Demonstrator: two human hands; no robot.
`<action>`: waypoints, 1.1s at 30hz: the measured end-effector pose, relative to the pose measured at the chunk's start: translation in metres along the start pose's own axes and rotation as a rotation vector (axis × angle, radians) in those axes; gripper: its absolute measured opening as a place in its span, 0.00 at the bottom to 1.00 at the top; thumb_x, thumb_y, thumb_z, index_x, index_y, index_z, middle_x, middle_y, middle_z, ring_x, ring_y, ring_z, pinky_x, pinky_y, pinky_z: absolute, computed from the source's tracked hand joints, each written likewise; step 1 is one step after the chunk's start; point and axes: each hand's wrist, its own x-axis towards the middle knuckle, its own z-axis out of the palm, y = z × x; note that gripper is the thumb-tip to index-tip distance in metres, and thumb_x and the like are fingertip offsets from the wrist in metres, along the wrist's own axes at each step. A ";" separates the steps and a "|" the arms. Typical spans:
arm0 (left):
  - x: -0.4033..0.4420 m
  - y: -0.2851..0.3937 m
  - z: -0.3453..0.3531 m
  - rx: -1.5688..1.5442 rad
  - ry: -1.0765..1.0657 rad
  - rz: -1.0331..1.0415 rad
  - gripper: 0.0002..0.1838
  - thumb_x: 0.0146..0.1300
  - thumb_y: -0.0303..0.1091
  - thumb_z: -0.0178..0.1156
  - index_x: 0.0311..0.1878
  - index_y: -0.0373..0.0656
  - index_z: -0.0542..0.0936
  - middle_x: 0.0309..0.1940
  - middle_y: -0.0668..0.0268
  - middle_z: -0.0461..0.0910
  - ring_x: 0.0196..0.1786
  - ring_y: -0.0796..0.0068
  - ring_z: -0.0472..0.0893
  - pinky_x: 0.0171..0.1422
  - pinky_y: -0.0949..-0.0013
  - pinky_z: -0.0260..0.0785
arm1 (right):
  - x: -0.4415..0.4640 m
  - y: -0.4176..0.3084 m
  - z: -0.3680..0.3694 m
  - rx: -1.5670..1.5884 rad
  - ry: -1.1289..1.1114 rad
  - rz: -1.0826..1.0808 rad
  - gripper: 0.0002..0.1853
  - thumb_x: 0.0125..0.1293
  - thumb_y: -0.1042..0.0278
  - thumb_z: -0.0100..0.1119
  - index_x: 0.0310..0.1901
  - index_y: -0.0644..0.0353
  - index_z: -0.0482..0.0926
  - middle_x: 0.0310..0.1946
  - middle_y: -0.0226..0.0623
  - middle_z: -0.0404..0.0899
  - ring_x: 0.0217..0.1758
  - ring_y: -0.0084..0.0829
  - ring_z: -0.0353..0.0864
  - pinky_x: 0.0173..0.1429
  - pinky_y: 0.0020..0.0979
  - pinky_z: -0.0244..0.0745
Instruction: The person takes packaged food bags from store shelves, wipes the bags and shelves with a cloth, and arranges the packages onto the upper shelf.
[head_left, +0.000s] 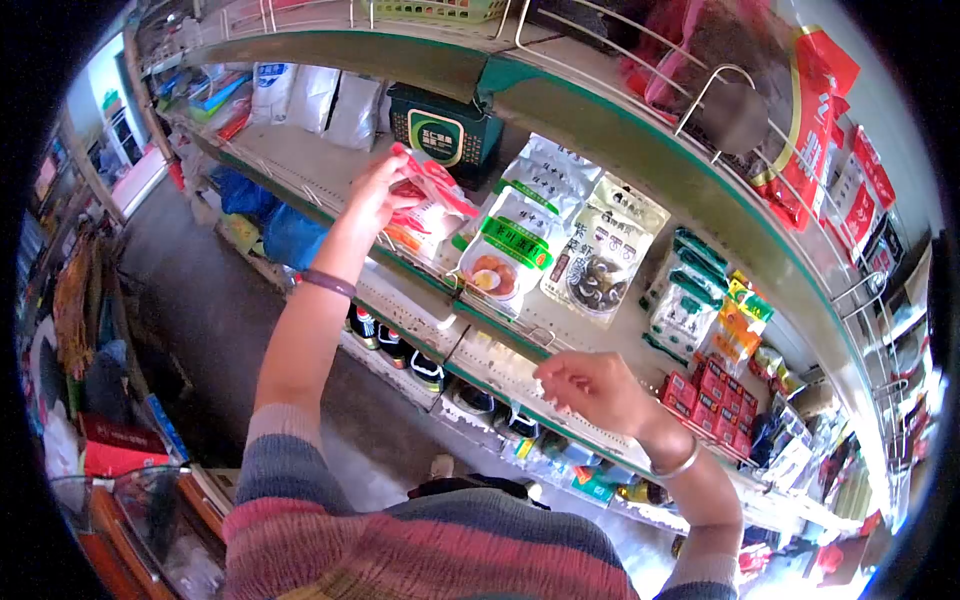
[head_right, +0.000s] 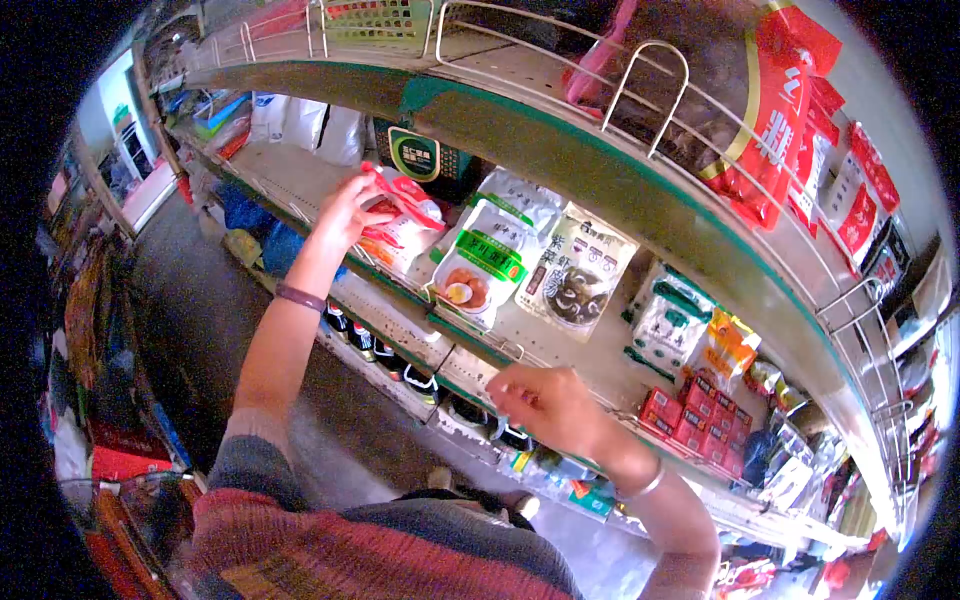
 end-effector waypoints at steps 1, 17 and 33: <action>-0.003 0.003 -0.003 -0.076 -0.112 0.050 0.11 0.57 0.40 0.55 0.39 0.45 0.74 0.39 0.67 0.76 0.50 0.68 0.73 0.50 0.39 0.64 | 0.008 0.013 0.007 0.202 -0.019 0.062 0.13 0.62 0.65 0.52 0.45 0.65 0.73 0.33 0.40 0.79 0.35 0.28 0.79 0.37 0.28 0.74; -0.242 -0.089 0.035 -0.405 -0.682 -0.070 0.19 0.48 0.36 0.57 0.39 0.30 0.73 0.39 0.55 0.74 0.47 0.61 0.74 0.56 0.59 0.63 | -0.001 0.070 0.053 1.689 0.539 -0.102 0.18 0.63 0.59 0.51 0.51 0.60 0.68 0.47 0.36 0.75 0.50 0.30 0.74 0.57 0.34 0.66; -0.327 -0.205 0.194 -0.249 -0.736 -0.705 0.36 0.43 0.38 0.60 0.57 0.35 0.63 0.51 0.57 0.72 0.51 0.62 0.74 0.55 0.63 0.69 | -0.224 0.100 -0.046 0.326 0.741 0.024 0.21 0.60 0.56 0.57 0.47 0.66 0.71 0.37 0.43 0.78 0.39 0.27 0.76 0.42 0.29 0.72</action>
